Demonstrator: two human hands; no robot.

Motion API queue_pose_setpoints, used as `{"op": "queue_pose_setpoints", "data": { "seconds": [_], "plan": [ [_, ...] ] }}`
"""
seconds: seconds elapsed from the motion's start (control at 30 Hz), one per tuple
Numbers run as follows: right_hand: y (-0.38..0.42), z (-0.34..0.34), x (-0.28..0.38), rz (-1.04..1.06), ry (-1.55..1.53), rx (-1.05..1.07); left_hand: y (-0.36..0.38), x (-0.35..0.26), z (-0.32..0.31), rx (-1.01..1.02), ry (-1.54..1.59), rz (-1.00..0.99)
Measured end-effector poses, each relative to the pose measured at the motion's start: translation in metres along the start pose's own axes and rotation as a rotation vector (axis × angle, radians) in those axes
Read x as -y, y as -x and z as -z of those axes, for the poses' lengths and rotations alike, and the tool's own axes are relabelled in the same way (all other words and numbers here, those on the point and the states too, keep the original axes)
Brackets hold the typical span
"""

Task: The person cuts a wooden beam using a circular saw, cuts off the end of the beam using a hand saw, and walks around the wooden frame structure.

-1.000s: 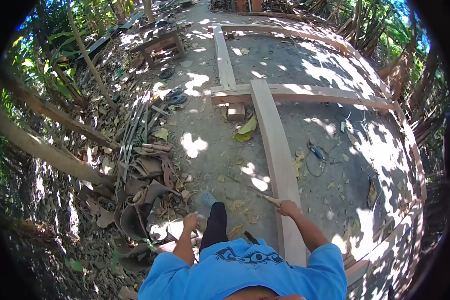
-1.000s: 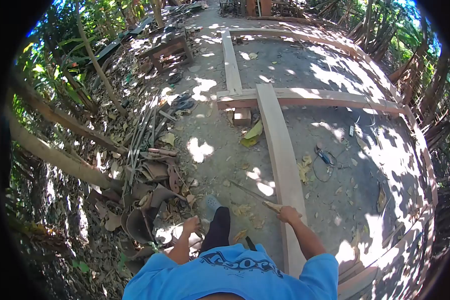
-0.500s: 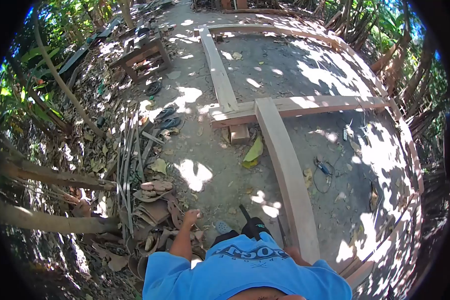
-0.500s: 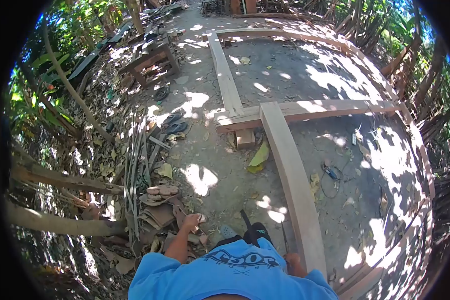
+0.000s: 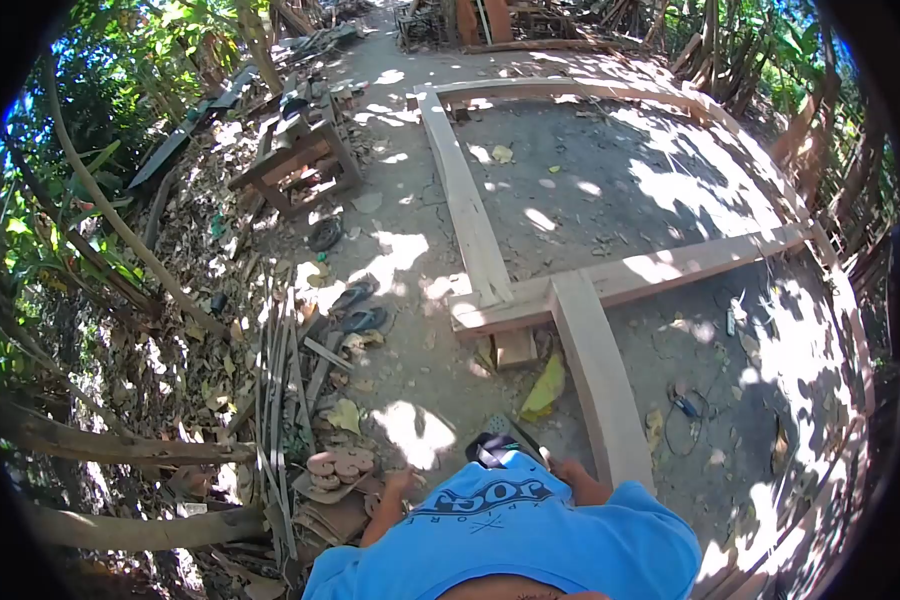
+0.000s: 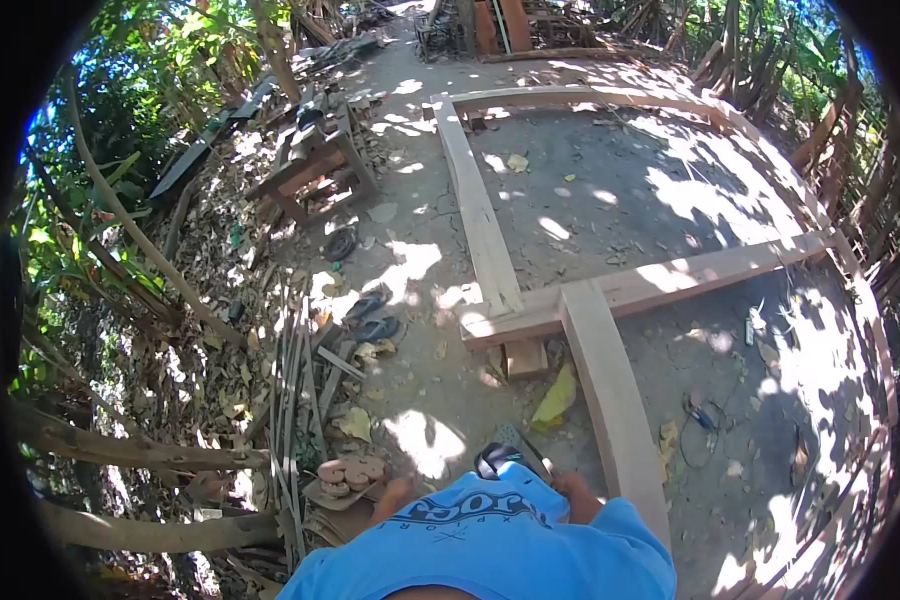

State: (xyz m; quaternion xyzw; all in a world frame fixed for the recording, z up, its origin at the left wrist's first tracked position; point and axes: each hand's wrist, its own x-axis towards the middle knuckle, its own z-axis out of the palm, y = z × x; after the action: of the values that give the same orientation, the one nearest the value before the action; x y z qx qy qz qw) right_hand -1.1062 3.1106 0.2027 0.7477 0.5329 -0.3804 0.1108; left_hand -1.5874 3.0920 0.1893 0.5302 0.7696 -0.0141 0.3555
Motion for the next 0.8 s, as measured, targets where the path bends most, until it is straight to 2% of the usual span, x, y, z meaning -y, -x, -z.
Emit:
{"op": "queue_pose_setpoints", "data": {
  "seconds": [0.03,0.07,0.13,0.17,0.2,0.3,0.37,0.43,0.47,0.5,0.53,0.6,0.67,0.7,0.73,0.77,0.8],
  "plan": [
    [-0.013,0.035,0.027,-0.032,-0.101,0.168,-0.008,-0.001,0.016,-0.010,-0.008,0.013],
    [-0.023,0.074,0.060,-0.066,-0.202,0.331,-0.014,-0.003,0.032,-0.001,0.204,0.115],
    [-0.083,0.120,0.096,0.076,0.034,0.357,-0.018,-0.021,0.061,0.028,0.647,0.297],
    [-0.098,0.139,0.113,0.082,0.072,0.217,-0.012,-0.030,0.071,0.056,0.870,0.388],
    [-0.108,0.161,0.137,0.084,0.110,0.074,-0.019,-0.040,0.089,-0.020,1.034,0.482],
    [-0.149,0.206,0.184,0.152,0.069,0.022,-0.054,-0.064,0.136,0.010,1.117,0.515],
    [-0.138,0.230,0.210,0.106,-0.021,0.001,-0.090,-0.079,0.160,0.068,0.963,0.465],
    [-0.116,0.247,0.230,0.139,-0.068,-0.108,-0.142,-0.082,0.171,0.333,0.883,0.357],
    [-0.111,0.250,0.231,0.095,-0.098,-0.128,-0.183,-0.081,0.168,0.379,0.751,0.333],
    [-0.105,0.247,0.233,0.106,-0.157,-0.065,-0.219,-0.079,0.161,0.402,0.702,0.305],
    [-0.099,0.238,0.237,0.120,-0.220,0.000,-0.233,-0.105,0.180,0.410,0.555,0.281],
    [-0.108,0.187,0.228,-0.136,-0.419,0.045,-0.273,-0.153,0.218,0.444,0.364,0.212],
    [-0.091,0.141,0.230,-0.361,-0.478,-0.018,-0.315,-0.195,0.242,0.428,0.128,-0.063],
    [-0.085,0.115,0.229,-0.377,-0.392,0.026,-0.338,-0.204,0.252,0.461,0.098,-0.104],
    [-0.079,0.093,0.227,-0.387,-0.306,0.070,-0.364,-0.214,0.261,0.450,0.169,-0.317],
    [-0.068,0.072,0.230,-0.514,-0.479,0.054,-0.386,-0.227,0.268,0.439,0.247,-0.524],
    [-0.053,0.051,0.235,-0.636,-0.653,0.045,-0.391,-0.255,0.280,0.384,0.287,-0.118]
  ]
}}
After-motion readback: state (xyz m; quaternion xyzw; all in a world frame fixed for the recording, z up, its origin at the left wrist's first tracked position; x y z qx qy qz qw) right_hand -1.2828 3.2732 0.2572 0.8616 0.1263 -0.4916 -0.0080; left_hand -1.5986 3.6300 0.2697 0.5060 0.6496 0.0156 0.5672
